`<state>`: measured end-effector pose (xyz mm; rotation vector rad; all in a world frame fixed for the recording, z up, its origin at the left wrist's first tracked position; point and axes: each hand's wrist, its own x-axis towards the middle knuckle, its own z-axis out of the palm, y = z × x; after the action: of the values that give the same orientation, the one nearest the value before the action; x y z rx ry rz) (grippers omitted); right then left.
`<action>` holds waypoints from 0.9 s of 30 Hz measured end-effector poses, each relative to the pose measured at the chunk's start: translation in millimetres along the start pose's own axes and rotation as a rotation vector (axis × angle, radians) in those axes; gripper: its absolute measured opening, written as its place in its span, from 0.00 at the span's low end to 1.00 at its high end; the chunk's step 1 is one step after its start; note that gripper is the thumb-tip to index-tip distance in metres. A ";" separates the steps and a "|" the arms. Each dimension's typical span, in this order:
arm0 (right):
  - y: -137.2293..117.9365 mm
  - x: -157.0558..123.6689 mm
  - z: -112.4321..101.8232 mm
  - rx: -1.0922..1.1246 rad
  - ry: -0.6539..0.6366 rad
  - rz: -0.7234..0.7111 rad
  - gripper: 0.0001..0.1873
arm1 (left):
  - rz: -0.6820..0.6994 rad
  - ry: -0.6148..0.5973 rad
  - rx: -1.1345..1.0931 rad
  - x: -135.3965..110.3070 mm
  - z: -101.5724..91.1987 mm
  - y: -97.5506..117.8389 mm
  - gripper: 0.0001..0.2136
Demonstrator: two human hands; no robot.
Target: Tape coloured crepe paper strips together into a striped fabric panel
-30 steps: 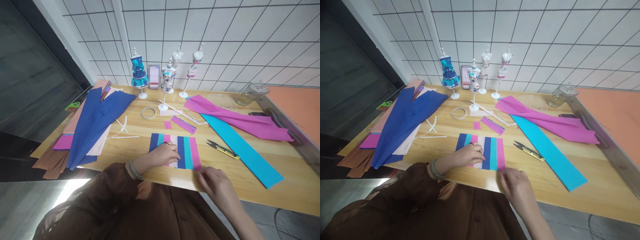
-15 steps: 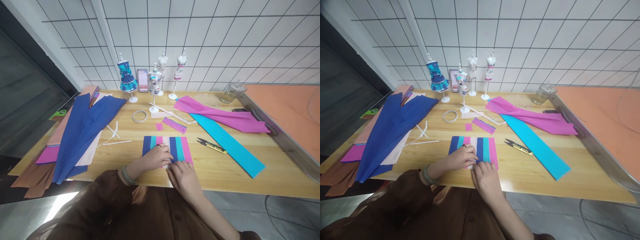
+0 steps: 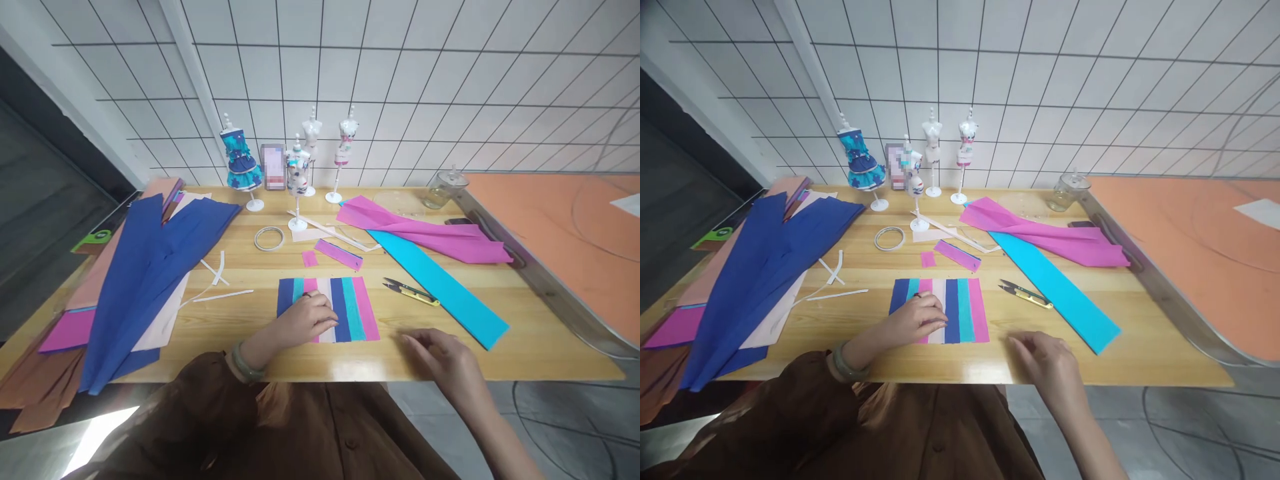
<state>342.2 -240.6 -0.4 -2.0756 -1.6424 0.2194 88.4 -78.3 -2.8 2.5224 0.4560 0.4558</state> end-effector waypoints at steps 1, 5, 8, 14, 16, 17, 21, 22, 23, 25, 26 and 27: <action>2.6 4.1 -2.4 -0.011 -0.007 -0.024 0.16 | -0.012 0.040 -0.010 0.2 -2.5 0.5 0.10; 0.6 23.9 -2.7 -0.063 -0.054 -0.078 0.17 | -0.047 0.208 -0.014 -6.0 -16.8 -0.9 0.10; -3.9 40.0 -1.2 -0.126 -0.093 -0.005 0.17 | -0.140 0.357 0.009 -23.2 -31.0 -7.0 0.09; -4.3 61.3 -1.6 0.006 -0.091 -0.043 0.18 | -0.539 0.569 -0.014 -82.1 -58.8 -20.7 0.14; -4.3 63.0 1.0 0.048 -0.124 -0.045 0.18 | -0.645 0.601 -0.020 -98.4 -63.6 -21.6 0.14; -4.4 63.7 2.8 0.057 -0.141 -0.046 0.18 | -0.677 0.612 -0.023 -104.3 -64.6 -21.2 0.14; -7.2 73.3 8.4 0.065 -0.185 -0.036 0.19 | -0.682 0.615 -0.012 -111.0 -62.5 -19.0 0.11; -9.3 78.3 8.6 0.058 -0.195 -0.031 0.20 | -0.672 0.612 -0.006 -109.5 -61.6 -19.1 0.11; -12.3 84.3 8.3 0.050 -0.203 -0.031 0.20 | -0.661 0.609 -0.001 -107.3 -60.7 -19.3 0.10; -20.2 98.5 8.2 0.030 -0.222 -0.057 0.20 | -0.641 0.607 0.006 -101.8 -59.7 -20.2 0.10; -24.3 106.0 9.1 0.021 -0.232 -0.083 0.19 | -0.631 0.607 0.012 -98.8 -59.5 -20.3 0.09; -28.0 113.4 11.3 0.011 -0.242 -0.115 0.19 | -0.618 0.612 0.018 -95.9 -59.4 -20.1 0.09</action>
<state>343.4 -125.3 21.6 -2.0020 -1.8902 0.4542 -25.1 -75.0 12.0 2.0562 1.4084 0.9578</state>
